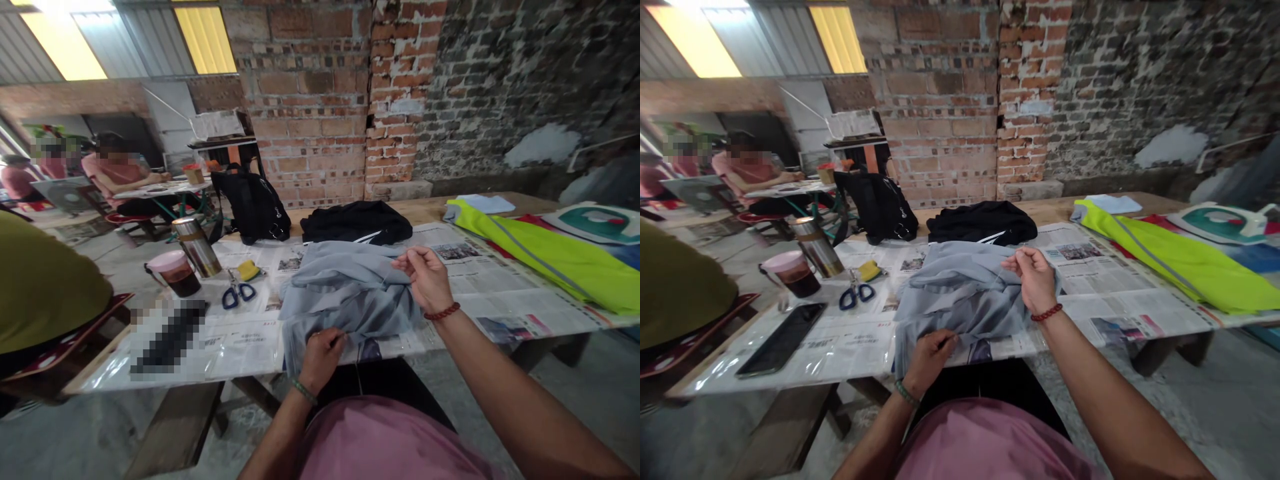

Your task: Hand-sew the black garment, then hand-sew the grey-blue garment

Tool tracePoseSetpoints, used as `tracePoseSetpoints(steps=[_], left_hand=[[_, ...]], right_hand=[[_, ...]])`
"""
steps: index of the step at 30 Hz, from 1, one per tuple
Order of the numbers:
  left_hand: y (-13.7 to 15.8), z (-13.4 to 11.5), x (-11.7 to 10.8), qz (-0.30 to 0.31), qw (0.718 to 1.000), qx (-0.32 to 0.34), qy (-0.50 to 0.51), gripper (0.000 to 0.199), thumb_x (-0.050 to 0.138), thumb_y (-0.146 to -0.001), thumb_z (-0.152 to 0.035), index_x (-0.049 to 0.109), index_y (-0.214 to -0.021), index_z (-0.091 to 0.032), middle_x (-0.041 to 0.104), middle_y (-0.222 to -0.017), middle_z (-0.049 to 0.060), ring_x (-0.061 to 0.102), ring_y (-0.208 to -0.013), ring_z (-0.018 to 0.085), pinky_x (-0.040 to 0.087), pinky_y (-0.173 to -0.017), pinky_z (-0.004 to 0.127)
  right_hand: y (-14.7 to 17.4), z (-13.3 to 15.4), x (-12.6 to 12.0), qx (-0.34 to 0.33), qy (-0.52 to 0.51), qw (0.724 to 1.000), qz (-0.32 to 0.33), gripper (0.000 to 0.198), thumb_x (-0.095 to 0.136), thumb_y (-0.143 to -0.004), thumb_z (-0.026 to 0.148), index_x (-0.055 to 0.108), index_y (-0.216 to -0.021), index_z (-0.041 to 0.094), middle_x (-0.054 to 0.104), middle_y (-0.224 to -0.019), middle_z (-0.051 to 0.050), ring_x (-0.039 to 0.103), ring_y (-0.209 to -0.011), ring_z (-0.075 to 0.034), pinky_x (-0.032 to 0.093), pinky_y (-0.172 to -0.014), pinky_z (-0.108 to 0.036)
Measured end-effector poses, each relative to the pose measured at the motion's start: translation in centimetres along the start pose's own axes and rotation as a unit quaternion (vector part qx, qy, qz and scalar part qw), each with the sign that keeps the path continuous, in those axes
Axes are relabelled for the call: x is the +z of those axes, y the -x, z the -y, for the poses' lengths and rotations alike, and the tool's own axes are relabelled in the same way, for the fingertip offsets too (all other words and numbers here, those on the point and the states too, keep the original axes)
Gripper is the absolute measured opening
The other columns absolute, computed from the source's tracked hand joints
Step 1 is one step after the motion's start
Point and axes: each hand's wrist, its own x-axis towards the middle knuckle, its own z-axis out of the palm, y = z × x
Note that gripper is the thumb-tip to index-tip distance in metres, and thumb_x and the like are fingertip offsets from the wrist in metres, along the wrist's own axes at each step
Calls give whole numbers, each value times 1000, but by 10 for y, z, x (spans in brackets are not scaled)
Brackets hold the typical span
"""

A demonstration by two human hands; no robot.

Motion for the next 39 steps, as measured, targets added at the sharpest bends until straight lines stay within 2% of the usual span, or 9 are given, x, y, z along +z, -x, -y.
tracePoseSetpoints(steps=[6, 17, 20, 22, 24, 27, 29, 34, 39], left_hand=[[0, 0, -1, 0, 1000, 5, 1, 24, 46, -81, -25, 61, -64, -18, 56, -57, -2, 49, -55, 10, 34, -52, 20], [0, -4, -3, 6, 1000, -6, 1, 24, 46, -81, -26, 62, -64, -18, 55, -56, -2, 49, -55, 10, 36, -54, 21], [-1, -5, -3, 9, 1000, -10, -1, 24, 46, -81, -26, 62, -65, -19, 56, -57, -2, 50, -56, 10, 36, -55, 22], [-1, -4, -3, 8, 1000, -11, -1, 24, 45, -80, -25, 62, -65, -19, 56, -57, -2, 50, -56, 11, 37, -55, 22], [-1, -4, -3, 4, 1000, -11, -7, 23, 46, -80, -25, 62, -64, -19, 56, -57, -2, 50, -56, 11, 37, -55, 22], [1, -2, -3, 2, 1000, -5, -17, 23, 47, -80, -25, 62, -63, -19, 56, -56, -2, 50, -55, 11, 37, -56, 22], [1, -2, -2, 3, 1000, 5, -14, 23, 47, -80, -24, 62, -64, -18, 57, -58, -2, 51, -56, 11, 38, -57, 22], [-2, -3, -6, 28, 999, 25, -9, 18, 48, -77, -15, 65, -75, -19, 64, -67, 0, 57, -64, 12, 42, -61, 22], [-11, -3, -19, 40, 992, 14, -119, 27, 49, -69, -6, 69, -79, -22, 69, -76, 2, 63, -77, 17, 43, -72, 27]], right_hand=[[-10, 2, -5, -106, 32, 992, -67, 16, 62, -71, 30, 54, -77, 17, 61, -62, 5, 62, -59, -11, 53, -68, -33], [-24, 11, -15, -163, 43, 980, -104, 14, 60, -71, 27, 53, -77, 17, 60, -62, 4, 61, -60, -11, 52, -70, -35], [-22, 9, -16, -142, 60, 983, -103, 15, 60, -71, 29, 53, -78, 17, 60, -64, 4, 61, -60, -11, 51, -68, -32], [-9, 3, -13, -97, 95, 987, -83, 16, 59, -72, 31, 54, -79, 18, 60, -64, 4, 60, -57, -11, 50, -63, -29], [14, -8, -10, -23, 145, 989, -20, 18, 57, -74, 34, 55, -82, 18, 59, -62, 4, 58, -51, -10, 48, -56, -25], [50, -30, -8, 95, 193, 968, 127, 22, 52, -77, 38, 57, -85, 18, 56, -58, 5, 51, -42, -8, 41, -45, -22], [65, -44, -13, 148, 214, 952, 164, 24, 52, -76, 40, 57, -83, 18, 54, -54, 5, 48, -38, -8, 37, -40, -21], [54, -62, -41, 144, 285, 938, 134, 28, 53, -73, 43, 59, -82, 17, 51, -53, 6, 44, -37, -8, 33, -38, -21], [35, -60, -58, 113, 325, 932, 113, 32, 53, -72, 48, 60, -80, 17, 52, -54, 4, 44, -38, -7, 33, -39, -21]])
